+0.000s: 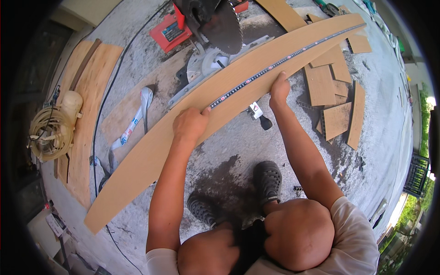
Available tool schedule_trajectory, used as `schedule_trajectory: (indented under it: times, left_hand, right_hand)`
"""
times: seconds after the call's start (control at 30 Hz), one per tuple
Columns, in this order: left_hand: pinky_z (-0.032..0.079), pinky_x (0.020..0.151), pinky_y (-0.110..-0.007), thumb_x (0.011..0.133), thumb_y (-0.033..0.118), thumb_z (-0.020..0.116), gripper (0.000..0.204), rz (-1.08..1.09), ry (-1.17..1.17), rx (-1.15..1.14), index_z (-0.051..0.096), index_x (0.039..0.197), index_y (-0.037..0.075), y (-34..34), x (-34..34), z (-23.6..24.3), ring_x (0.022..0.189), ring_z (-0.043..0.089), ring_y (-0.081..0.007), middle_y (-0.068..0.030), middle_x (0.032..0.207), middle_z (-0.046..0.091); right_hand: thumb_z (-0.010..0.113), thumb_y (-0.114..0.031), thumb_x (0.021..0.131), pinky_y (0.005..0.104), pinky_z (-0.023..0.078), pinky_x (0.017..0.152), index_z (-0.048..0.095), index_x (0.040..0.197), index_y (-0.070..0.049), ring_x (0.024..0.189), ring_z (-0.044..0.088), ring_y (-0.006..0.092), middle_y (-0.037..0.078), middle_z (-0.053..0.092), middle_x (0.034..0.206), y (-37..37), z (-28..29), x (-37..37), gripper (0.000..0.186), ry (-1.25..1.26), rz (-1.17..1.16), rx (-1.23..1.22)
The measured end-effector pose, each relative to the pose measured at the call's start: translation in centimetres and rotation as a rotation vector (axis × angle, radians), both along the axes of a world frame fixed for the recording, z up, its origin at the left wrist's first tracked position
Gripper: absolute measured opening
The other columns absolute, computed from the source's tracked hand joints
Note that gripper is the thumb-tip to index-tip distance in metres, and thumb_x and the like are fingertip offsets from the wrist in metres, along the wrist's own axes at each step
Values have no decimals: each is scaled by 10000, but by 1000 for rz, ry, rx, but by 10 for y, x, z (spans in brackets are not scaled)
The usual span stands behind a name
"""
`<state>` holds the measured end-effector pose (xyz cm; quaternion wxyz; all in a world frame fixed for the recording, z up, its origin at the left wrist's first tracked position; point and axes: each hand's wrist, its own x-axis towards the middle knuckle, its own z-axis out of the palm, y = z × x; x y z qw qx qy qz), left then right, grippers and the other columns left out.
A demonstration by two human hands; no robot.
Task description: The person measures a board with a tape measure, cuts it using a miter saw, and then places it into position on a floor alongside other boards.
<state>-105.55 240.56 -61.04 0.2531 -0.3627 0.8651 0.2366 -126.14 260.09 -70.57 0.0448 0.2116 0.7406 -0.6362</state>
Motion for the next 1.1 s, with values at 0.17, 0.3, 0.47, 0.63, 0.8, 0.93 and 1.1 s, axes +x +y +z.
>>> schedule_trajectory:
  times: [0.17,0.3,0.47,0.63,0.8,0.93,1.1]
  left_hand:
    - [501,947,-467,946,528,522,585,15,8,30,728,1055,-8,8,-13,-1,1083,655,-386,-243,1140,685]
    - [488,964,-466,948,539,501,604,35,-11,19,726,1058,-11,1,1,-1,1106,643,-386,-243,1133,686]
    - [484,958,-469,957,547,473,617,-14,39,-33,734,1042,-5,10,-4,-3,1095,644,-388,-240,1101,696]
    - [488,950,-472,962,546,468,592,30,0,-15,743,1038,27,5,-2,2,1074,650,-389,-224,1096,702]
    - [491,948,-473,964,538,466,589,-5,-17,-37,743,1032,22,6,-6,-4,1066,653,-391,-228,1090,702]
    - [490,949,-477,963,539,466,593,2,-19,-23,740,1036,18,3,-5,-3,1065,654,-396,-236,1094,698]
    - [483,965,-475,960,534,473,589,-16,-39,-10,728,1060,12,3,-8,2,1096,639,-400,-244,1123,686]
  right_hand:
    - [519,-188,939,307,493,617,596,923,42,679,583,166,75,602,826,84,26,-75,243,501,-36,232]
    - [562,-123,967,281,539,782,613,1144,57,839,650,166,104,649,980,13,202,-112,258,839,264,-92]
    - [533,-373,987,342,550,773,646,1126,43,838,663,219,154,681,1003,-105,369,-139,453,938,982,270]
    - [506,-387,998,421,589,712,595,1257,20,873,691,272,197,679,1094,-188,370,-155,490,724,1410,839]
    - [488,-320,1018,363,457,1035,514,1366,57,1194,577,268,156,584,1336,-139,331,-143,513,866,1382,211]
    - [473,-312,1024,325,394,1065,487,1407,-32,1230,517,223,147,585,1286,-66,321,-89,474,846,1313,217]
    - [497,-106,963,294,492,846,405,1350,-95,946,578,145,117,621,1073,-18,301,-56,398,520,1242,91]
